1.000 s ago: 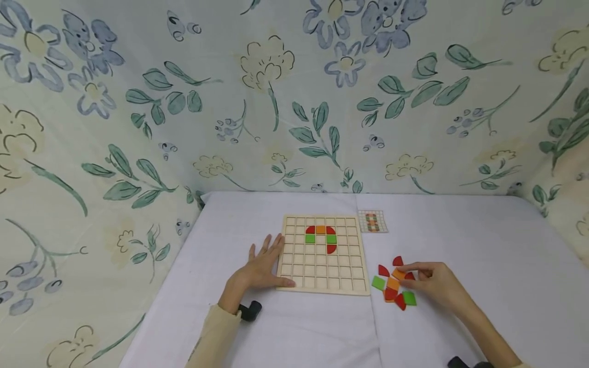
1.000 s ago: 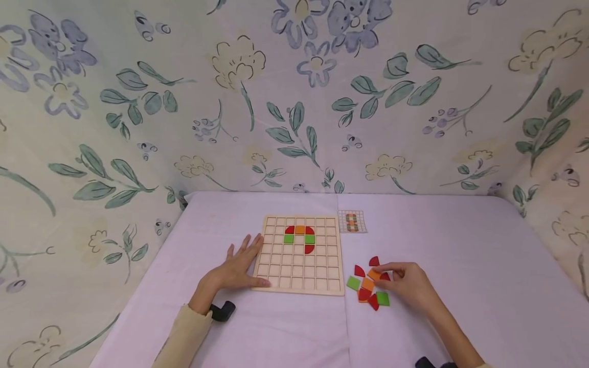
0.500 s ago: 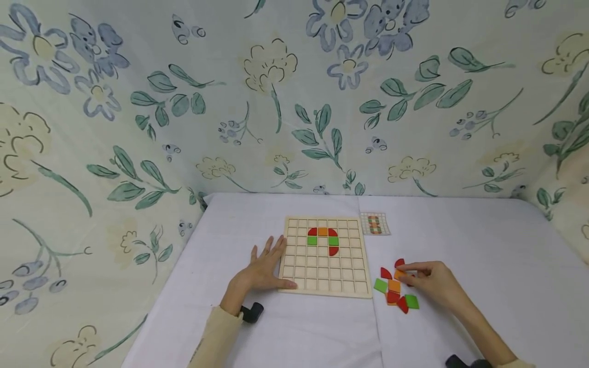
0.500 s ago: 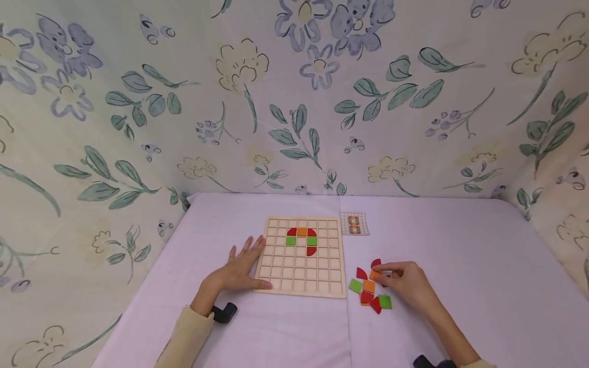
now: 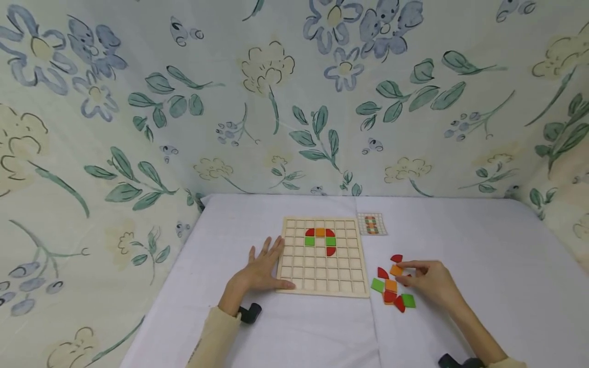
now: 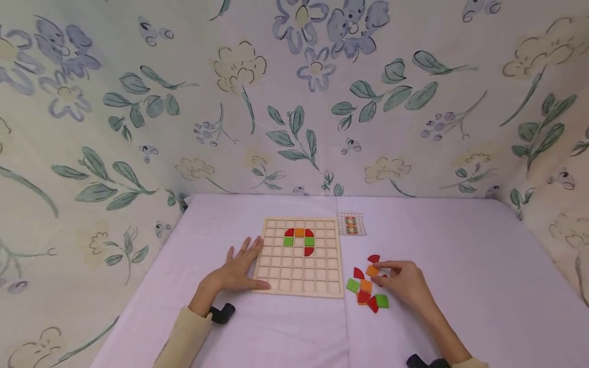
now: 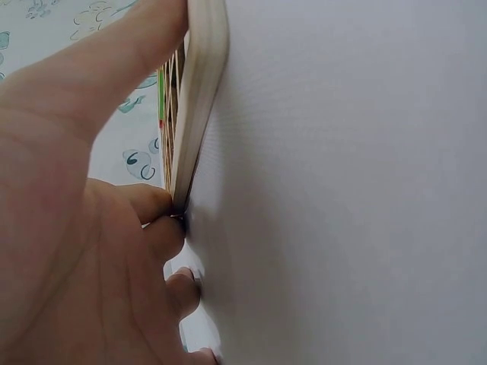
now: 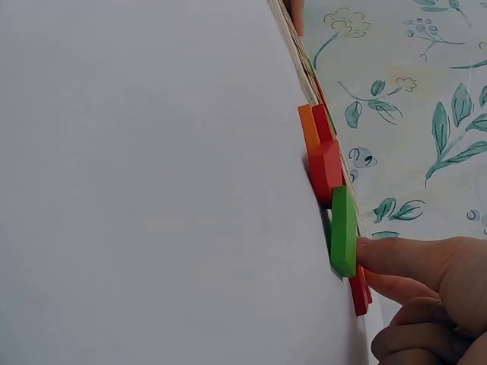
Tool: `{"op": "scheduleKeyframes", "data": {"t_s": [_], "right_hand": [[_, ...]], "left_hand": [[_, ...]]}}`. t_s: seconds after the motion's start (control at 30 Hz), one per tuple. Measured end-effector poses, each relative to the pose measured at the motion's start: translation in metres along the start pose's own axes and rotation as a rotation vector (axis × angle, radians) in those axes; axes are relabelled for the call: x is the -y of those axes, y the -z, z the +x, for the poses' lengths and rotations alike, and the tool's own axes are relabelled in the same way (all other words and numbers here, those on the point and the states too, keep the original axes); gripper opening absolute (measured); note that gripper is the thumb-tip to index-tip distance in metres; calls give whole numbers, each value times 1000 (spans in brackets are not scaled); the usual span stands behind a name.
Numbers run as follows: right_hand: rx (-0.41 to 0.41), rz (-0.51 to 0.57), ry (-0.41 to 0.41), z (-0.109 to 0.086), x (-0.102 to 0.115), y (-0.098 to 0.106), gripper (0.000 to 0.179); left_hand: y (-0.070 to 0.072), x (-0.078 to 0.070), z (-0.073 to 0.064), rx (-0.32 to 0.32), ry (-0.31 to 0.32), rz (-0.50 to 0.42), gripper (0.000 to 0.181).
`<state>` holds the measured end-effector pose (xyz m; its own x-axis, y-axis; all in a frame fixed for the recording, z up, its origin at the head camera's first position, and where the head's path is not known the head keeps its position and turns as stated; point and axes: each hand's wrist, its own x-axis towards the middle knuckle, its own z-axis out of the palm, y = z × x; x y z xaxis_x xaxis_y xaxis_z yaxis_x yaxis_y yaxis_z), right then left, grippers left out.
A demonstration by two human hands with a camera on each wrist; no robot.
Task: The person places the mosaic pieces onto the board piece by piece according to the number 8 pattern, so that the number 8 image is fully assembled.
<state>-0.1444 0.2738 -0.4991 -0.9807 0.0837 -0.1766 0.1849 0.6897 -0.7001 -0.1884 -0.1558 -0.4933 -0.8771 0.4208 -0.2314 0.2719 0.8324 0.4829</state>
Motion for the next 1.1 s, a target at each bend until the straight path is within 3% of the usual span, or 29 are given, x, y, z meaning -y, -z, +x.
{"op": "scheduleKeyframes", "data": {"t_s": [0.5,0.77,1.1], "right_hand": [[-47,-20,-14,1,1,-1,43],[17,31,57,10,38,-14,37],[100,194,135,26,81,-52,34]], "left_hand": [[0,0,1,-10,0,14,125],[-1,1,1,-12,-11,0,126],[1,-1,0,-15,-2,6,126]]}}
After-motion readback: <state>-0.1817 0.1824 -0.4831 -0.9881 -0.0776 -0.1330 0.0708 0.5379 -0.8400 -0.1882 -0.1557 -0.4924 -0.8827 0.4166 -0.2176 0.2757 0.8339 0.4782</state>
